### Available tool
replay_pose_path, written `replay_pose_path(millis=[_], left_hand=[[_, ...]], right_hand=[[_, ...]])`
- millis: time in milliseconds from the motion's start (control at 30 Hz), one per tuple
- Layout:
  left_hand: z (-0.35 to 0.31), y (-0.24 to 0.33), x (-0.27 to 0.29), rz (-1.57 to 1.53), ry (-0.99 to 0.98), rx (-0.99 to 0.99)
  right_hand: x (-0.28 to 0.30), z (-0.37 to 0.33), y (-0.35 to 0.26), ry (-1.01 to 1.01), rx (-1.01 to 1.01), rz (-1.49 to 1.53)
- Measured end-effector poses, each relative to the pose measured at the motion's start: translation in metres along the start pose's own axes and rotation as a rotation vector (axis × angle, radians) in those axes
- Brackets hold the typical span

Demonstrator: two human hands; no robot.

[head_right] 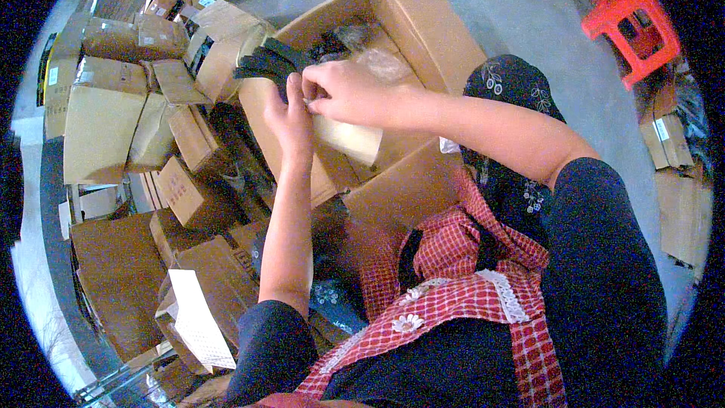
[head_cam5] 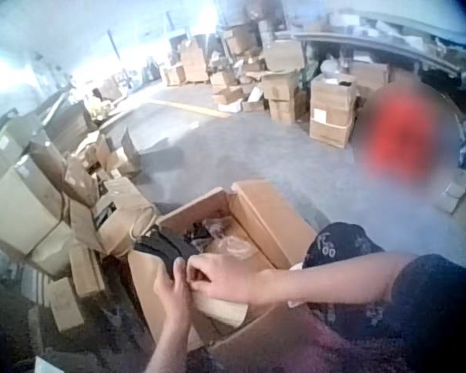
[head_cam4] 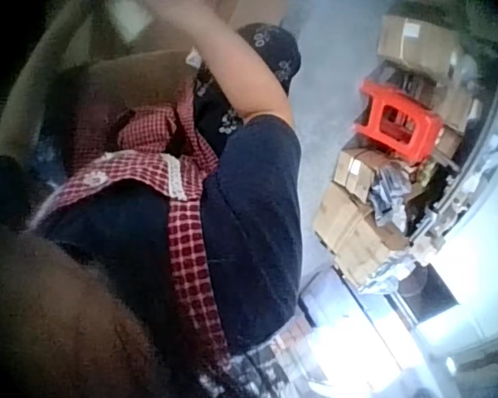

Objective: The person labels black plastic components, wipes them with a cloth, and places them into plastic bags.

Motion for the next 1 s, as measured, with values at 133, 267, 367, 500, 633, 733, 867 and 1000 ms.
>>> replay_pose_path(millis=[133,267,367,500,633,733,867,1000], left_hand=[[0.0,-0.003,0.0,0.005,-0.007,0.025],[-0.001,-0.006,0.001,0.086,-0.029,0.056],[-0.002,0.005,0.004,0.132,-0.084,0.094],[-0.001,0.007,0.002,0.183,-0.059,0.052],[-0.002,0.005,0.003,-0.001,-0.055,0.074],[-0.002,0.004,-0.001,-0.109,-0.04,0.116],[-0.005,0.016,-0.001,-0.096,-0.055,0.097],[-0.005,0.014,0.001,-0.117,-0.064,0.068]], right_hand=[[-0.001,0.004,0.015,-0.089,-0.163,0.223],[0.002,0.003,0.003,-0.072,-0.086,0.076],[0.004,0.002,-0.01,-0.013,0.053,-0.124],[0.003,-0.001,-0.007,0.085,0.19,-0.183],[0.003,0.004,0.001,-0.06,-0.047,-0.032],[0.002,0.006,0.014,-0.158,-0.175,0.165],[-0.005,0.005,0.023,-0.182,-0.175,0.276],[0.001,0.006,0.01,-0.191,-0.186,0.219]])
Point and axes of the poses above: each hand's wrist, its own z-axis towards the middle knuckle, its own x-axis out of the back of the hand, y = z × x, the point moved 3 cm from there along z, towards the middle knuckle
